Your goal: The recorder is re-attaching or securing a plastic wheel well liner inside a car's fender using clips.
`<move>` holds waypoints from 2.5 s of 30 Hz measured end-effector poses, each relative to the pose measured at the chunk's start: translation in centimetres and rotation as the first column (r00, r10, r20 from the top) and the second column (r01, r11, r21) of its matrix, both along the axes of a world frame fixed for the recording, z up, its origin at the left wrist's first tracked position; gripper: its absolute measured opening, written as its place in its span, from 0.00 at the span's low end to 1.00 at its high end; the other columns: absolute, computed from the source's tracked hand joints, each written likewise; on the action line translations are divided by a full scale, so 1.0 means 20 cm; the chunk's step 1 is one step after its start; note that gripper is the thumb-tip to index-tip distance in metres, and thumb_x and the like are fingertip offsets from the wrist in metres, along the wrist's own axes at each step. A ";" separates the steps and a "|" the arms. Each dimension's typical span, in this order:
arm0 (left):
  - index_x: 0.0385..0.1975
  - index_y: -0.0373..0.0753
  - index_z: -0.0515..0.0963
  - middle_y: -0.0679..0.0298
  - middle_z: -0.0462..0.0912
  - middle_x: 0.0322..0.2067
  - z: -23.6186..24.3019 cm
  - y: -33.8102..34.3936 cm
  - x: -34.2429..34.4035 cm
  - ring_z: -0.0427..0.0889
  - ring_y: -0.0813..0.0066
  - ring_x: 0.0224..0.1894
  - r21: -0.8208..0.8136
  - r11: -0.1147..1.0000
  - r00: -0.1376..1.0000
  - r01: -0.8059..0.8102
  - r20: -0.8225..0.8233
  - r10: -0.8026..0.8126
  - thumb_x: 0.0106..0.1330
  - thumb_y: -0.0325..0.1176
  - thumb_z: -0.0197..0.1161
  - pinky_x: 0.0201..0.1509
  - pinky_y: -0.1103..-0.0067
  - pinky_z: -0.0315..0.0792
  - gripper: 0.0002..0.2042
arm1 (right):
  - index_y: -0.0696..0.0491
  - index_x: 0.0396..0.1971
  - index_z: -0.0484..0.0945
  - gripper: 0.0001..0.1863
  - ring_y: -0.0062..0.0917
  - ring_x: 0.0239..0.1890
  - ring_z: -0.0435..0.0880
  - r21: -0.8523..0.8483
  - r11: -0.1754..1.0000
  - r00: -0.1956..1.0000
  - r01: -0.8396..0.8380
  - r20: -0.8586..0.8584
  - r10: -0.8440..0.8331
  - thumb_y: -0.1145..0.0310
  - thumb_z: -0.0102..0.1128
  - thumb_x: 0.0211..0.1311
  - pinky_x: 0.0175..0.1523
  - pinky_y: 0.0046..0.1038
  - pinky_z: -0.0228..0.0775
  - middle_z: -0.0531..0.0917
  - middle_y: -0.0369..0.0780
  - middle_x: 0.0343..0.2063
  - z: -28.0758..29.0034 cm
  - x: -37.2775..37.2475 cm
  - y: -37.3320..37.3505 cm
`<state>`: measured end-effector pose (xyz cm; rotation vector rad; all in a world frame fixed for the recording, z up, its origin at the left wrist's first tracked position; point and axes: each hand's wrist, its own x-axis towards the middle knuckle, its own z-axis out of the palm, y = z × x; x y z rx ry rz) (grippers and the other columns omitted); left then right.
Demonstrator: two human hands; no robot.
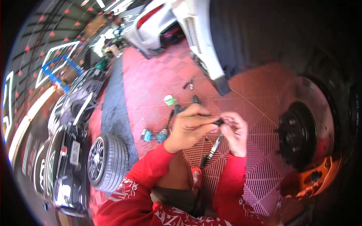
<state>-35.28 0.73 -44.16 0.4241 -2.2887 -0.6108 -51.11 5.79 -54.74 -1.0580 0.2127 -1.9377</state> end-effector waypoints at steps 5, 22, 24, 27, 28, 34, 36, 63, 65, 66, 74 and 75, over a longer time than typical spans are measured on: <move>0.45 0.35 0.87 0.59 0.83 0.37 0.09 -0.02 -0.09 0.81 0.67 0.35 -0.259 0.962 0.996 0.084 0.034 -0.078 0.57 0.21 0.73 0.39 0.75 0.74 0.15 | 0.61 0.51 0.76 0.15 0.27 0.35 0.87 -0.008 1.000 0.997 0.021 0.069 -0.020 0.72 0.65 0.69 0.44 0.31 0.84 0.85 0.45 0.41 -0.04 -0.03 -0.06; 0.65 0.42 0.74 0.62 0.64 0.72 0.88 -0.66 -1.21 0.59 0.66 0.75 -0.906 -0.275 0.760 0.321 0.074 0.646 0.66 0.38 0.54 0.80 0.57 0.47 0.26 | 0.56 0.45 0.79 0.07 0.21 0.39 0.87 0.226 0.960 0.728 0.164 0.630 -0.272 0.73 0.64 0.70 0.42 0.24 0.85 0.86 0.37 0.38 -0.14 -0.15 -0.23; 0.67 0.43 0.72 0.64 0.59 0.75 0.98 -0.77 -1.21 0.55 0.67 0.77 -0.914 -0.353 0.749 0.201 -0.089 0.657 0.66 0.38 0.55 0.81 0.56 0.44 0.28 | 0.56 0.44 0.80 0.07 0.21 0.39 0.87 0.237 0.961 0.720 0.140 0.642 -0.263 0.74 0.64 0.69 0.42 0.24 0.84 0.86 0.37 0.38 -0.18 -0.11 -0.28; 0.77 0.47 0.53 0.69 0.50 0.78 1.00 -0.66 -1.22 0.44 0.67 0.80 -0.844 -0.376 0.602 0.383 -0.081 0.795 0.69 0.65 0.50 0.83 0.60 0.33 0.42 | 0.56 0.42 0.80 0.06 0.21 0.38 0.87 0.304 0.949 0.706 0.082 0.654 -0.270 0.74 0.65 0.69 0.43 0.23 0.83 0.87 0.36 0.38 -0.22 -0.10 -0.26; 0.78 0.49 0.52 0.71 0.45 0.79 1.02 -0.68 -1.24 0.41 0.67 0.80 -0.839 -0.380 0.558 0.391 -0.113 0.822 0.68 0.67 0.49 0.82 0.58 0.32 0.43 | 0.56 0.43 0.80 0.06 0.21 0.38 0.87 0.288 0.952 0.722 0.100 0.638 -0.268 0.74 0.65 0.69 0.43 0.23 0.83 0.87 0.36 0.38 -0.21 -0.10 -0.28; 0.78 0.50 0.51 0.73 0.43 0.80 1.06 -0.71 -1.23 0.40 0.68 0.81 -0.843 -0.353 0.536 0.406 -0.093 0.839 0.67 0.68 0.49 0.82 0.57 0.31 0.44 | 0.55 0.42 0.82 0.06 0.19 0.35 0.86 0.353 0.923 0.750 0.151 0.567 -0.340 0.73 0.66 0.68 0.43 0.22 0.82 0.87 0.38 0.36 -0.23 -0.13 -0.33; 0.78 0.48 0.51 0.72 0.43 0.80 1.06 -0.73 -1.22 0.41 0.69 0.81 -0.857 -0.332 0.522 0.395 -0.088 0.848 0.67 0.67 0.51 0.82 0.57 0.31 0.44 | 0.56 0.43 0.81 0.07 0.19 0.35 0.85 0.373 0.912 0.780 0.173 0.514 -0.358 0.73 0.66 0.68 0.43 0.22 0.82 0.87 0.38 0.36 -0.20 -0.12 -0.33; 0.55 0.33 0.80 0.49 0.72 0.65 1.13 -0.54 -1.14 0.68 0.58 0.71 -0.936 -0.137 0.719 0.324 0.150 0.679 0.62 0.41 0.67 0.74 0.66 0.62 0.24 | 0.61 0.42 0.76 0.13 0.25 0.34 0.85 0.127 0.371 0.188 0.920 0.689 -0.700 0.74 0.69 0.62 0.36 0.27 0.79 0.84 0.45 0.34 1.32 -0.91 -1.12; 0.64 0.31 0.72 0.55 0.66 0.70 1.15 -0.57 -1.10 0.63 0.62 0.73 -0.901 -0.292 0.714 0.321 0.027 0.699 0.59 0.48 0.72 0.78 0.68 0.57 0.36 | 0.60 0.42 0.75 0.13 0.25 0.33 0.85 0.133 0.308 0.152 0.942 0.649 -0.745 0.74 0.68 0.62 0.35 0.27 0.78 0.84 0.44 0.33 1.31 -0.89 -1.18; 0.64 0.31 0.72 0.55 0.66 0.70 1.14 -0.56 -1.08 0.63 0.62 0.73 -0.898 -0.293 0.698 0.327 0.020 0.715 0.59 0.48 0.72 0.78 0.68 0.57 0.36 | 0.60 0.42 0.75 0.12 0.25 0.32 0.84 0.136 0.227 0.100 0.964 0.606 -0.789 0.75 0.68 0.62 0.35 0.28 0.77 0.84 0.43 0.33 1.31 -0.87 -1.21; 0.73 0.32 0.56 0.60 0.63 0.71 1.20 -0.47 -1.02 0.61 0.67 0.74 -0.855 -0.293 0.616 0.429 0.039 0.787 0.46 0.50 0.79 0.80 0.71 0.54 0.55 | 0.56 0.46 0.73 0.14 0.41 0.41 0.80 0.217 0.004 -0.121 0.976 0.560 -0.820 0.73 0.65 0.64 0.47 0.38 0.73 0.80 0.47 0.41 1.41 -0.69 -1.29; 0.73 0.32 0.56 0.60 0.63 0.71 1.22 -0.46 -1.01 0.61 0.67 0.74 -0.855 -0.301 0.612 0.423 0.025 0.791 0.46 0.50 0.79 0.80 0.71 0.54 0.55 | 0.56 0.46 0.73 0.14 0.41 0.41 0.80 0.209 0.012 -0.112 0.978 0.571 -0.814 0.73 0.65 0.64 0.47 0.38 0.73 0.80 0.47 0.41 1.42 -0.69 -1.27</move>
